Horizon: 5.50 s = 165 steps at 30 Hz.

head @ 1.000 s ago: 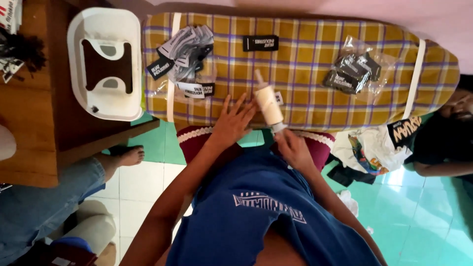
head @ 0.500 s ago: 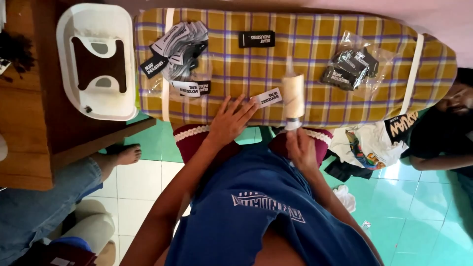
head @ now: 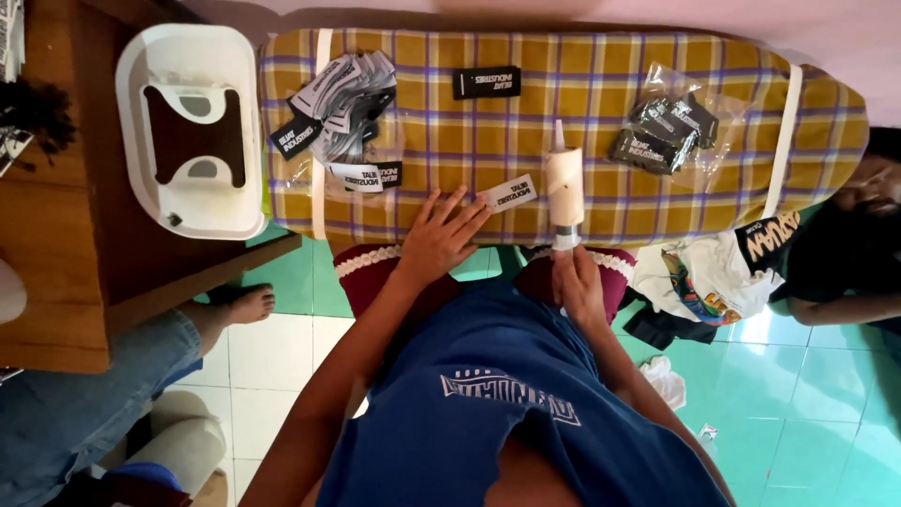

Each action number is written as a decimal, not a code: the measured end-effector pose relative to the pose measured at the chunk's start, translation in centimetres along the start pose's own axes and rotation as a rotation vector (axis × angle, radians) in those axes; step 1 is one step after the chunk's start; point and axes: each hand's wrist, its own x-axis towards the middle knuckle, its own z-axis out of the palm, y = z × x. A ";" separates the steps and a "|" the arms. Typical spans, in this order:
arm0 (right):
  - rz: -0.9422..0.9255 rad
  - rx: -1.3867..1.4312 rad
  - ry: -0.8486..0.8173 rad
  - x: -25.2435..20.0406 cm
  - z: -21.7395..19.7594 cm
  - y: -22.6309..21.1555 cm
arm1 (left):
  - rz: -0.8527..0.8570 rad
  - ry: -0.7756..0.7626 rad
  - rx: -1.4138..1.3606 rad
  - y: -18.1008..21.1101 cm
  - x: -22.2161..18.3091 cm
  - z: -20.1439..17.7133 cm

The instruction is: A person is picking up small clothing labels from a pile on a table and applying them to a white cylindrical tool, likely for organization or preparation for heat pressing.

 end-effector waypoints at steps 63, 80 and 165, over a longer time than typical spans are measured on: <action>-0.524 0.559 0.735 16.5 -2.5 3.9 | -0.428 0.620 -0.133 -7.9 0.7 -6.4; -0.655 0.417 0.630 15.5 -3.0 2.2 | -0.520 0.347 0.182 -10.3 -5.0 -8.2; 0.204 0.630 0.097 0.2 4.2 4.6 | -0.327 0.049 -0.449 -2.1 6.4 -3.4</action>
